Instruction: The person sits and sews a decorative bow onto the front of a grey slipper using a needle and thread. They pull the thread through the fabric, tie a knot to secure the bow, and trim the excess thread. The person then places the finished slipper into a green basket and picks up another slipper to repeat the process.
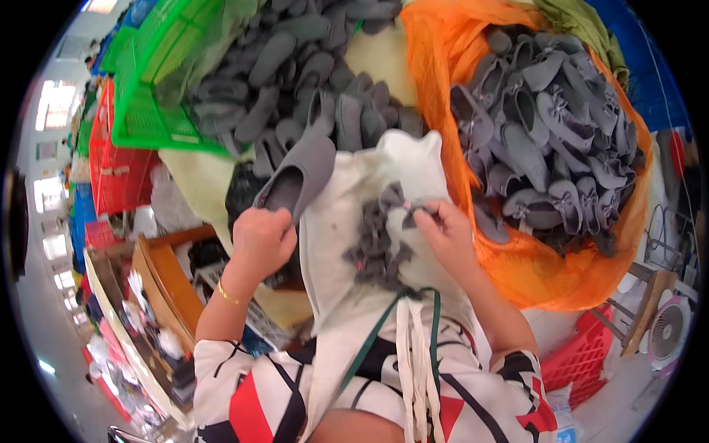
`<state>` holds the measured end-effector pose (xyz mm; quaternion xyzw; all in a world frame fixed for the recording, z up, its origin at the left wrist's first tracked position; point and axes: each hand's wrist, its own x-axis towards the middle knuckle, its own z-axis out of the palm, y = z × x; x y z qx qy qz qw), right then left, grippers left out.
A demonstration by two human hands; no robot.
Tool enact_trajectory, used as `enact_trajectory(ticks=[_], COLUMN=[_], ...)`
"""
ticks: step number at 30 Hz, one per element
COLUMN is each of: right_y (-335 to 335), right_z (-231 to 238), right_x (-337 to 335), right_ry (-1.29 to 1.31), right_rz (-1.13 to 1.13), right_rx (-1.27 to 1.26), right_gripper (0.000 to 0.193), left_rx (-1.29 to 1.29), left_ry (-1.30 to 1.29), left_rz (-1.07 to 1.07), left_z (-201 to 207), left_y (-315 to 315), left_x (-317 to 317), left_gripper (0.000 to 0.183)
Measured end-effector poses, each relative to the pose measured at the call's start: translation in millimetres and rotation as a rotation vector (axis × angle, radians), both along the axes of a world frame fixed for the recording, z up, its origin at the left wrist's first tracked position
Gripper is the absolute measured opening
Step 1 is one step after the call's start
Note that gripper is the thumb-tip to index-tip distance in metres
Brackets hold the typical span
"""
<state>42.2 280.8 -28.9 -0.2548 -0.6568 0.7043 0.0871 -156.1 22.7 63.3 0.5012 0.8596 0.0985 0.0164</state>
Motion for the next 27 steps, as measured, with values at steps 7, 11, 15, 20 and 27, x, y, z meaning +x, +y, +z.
enact_trajectory(ticks=[7, 11, 15, 20, 27], right_y=[-28.3, -40.6, -60.2, -96.7, -103.1], right_z=[1.9, 11.8, 23.5, 22.5, 12.5], right_x=[14.9, 10.9, 3.7, -8.4, -7.9], right_ry=[0.046, 0.053, 0.077, 0.167, 0.341], right_rz=[0.054, 0.184, 0.206, 0.311, 0.589], right_rx=[-0.173, -0.155, -0.187, 0.14, 0.547], right_gripper=[0.015, 0.019, 0.019, 0.018, 0.017], left_rx=[0.031, 0.517, 1.292, 1.478, 1.417], left_ry=[-0.342, -1.243, -1.627, -1.897, -1.796], left_rz=[0.102, 0.659, 0.63, 0.566, 1.1], left_z=[-29.8, -77.7, -88.7, -76.5, -67.3], left_y=[-65.2, -59.5, -28.9, -14.8, 1.2], left_x=[134.4, 138.6, 129.3, 146.8, 144.7], left_gripper=[0.016, 0.035, 0.052, 0.044, 0.016])
